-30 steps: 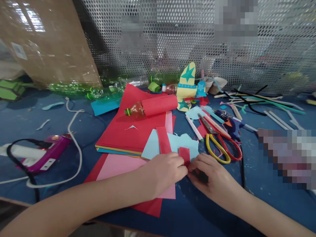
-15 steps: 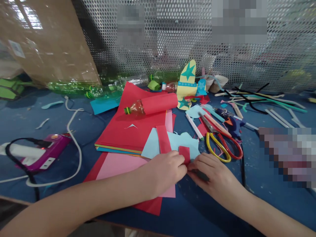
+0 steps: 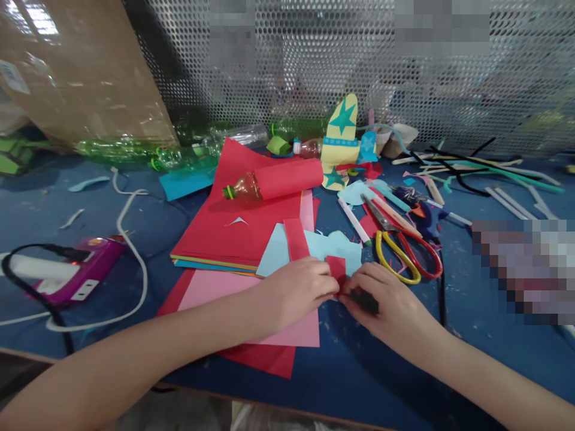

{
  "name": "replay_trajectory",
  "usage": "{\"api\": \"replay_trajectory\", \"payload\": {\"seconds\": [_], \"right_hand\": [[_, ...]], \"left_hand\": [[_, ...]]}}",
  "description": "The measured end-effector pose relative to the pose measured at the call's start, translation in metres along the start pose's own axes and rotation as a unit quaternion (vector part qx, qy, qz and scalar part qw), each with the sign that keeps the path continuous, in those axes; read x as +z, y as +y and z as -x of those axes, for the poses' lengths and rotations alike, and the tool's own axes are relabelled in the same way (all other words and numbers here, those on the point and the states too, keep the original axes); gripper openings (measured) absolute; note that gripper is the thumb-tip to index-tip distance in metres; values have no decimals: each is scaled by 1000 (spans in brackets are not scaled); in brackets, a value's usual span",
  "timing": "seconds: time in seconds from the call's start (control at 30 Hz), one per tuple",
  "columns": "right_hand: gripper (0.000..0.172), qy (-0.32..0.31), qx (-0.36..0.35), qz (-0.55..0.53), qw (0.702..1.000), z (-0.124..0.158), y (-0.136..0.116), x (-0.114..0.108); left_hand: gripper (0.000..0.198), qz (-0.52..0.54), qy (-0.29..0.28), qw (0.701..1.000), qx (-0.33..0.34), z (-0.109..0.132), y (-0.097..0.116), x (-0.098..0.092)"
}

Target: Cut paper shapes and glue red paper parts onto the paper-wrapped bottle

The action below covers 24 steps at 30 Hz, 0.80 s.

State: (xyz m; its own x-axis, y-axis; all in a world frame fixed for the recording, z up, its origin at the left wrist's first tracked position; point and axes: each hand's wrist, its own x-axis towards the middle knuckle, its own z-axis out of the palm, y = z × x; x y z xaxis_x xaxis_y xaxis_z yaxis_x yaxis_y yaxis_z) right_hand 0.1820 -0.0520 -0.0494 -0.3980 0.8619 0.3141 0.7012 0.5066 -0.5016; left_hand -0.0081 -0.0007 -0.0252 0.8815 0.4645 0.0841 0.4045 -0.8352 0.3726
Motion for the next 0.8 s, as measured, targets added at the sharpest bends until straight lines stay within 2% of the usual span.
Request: {"api": "replay_trajectory", "payload": {"seconds": [0.37,0.57,0.67,0.8], "right_hand": [[13,-1,-39,-23,999,2,3,0],[11,-8,-30,0,1000,1,3,0],[11,-18,-25,8,999,0,2,0],[12,-23,-27,15,999,0,2,0]], "left_hand": [[13,-34,0,999,-3,-2,1,3],[13,-47,-22,998,20,0,3,0],[14,-27,-13,999,13,0,1,-1],[8,50,7,999,19,0,-9,1]]}}
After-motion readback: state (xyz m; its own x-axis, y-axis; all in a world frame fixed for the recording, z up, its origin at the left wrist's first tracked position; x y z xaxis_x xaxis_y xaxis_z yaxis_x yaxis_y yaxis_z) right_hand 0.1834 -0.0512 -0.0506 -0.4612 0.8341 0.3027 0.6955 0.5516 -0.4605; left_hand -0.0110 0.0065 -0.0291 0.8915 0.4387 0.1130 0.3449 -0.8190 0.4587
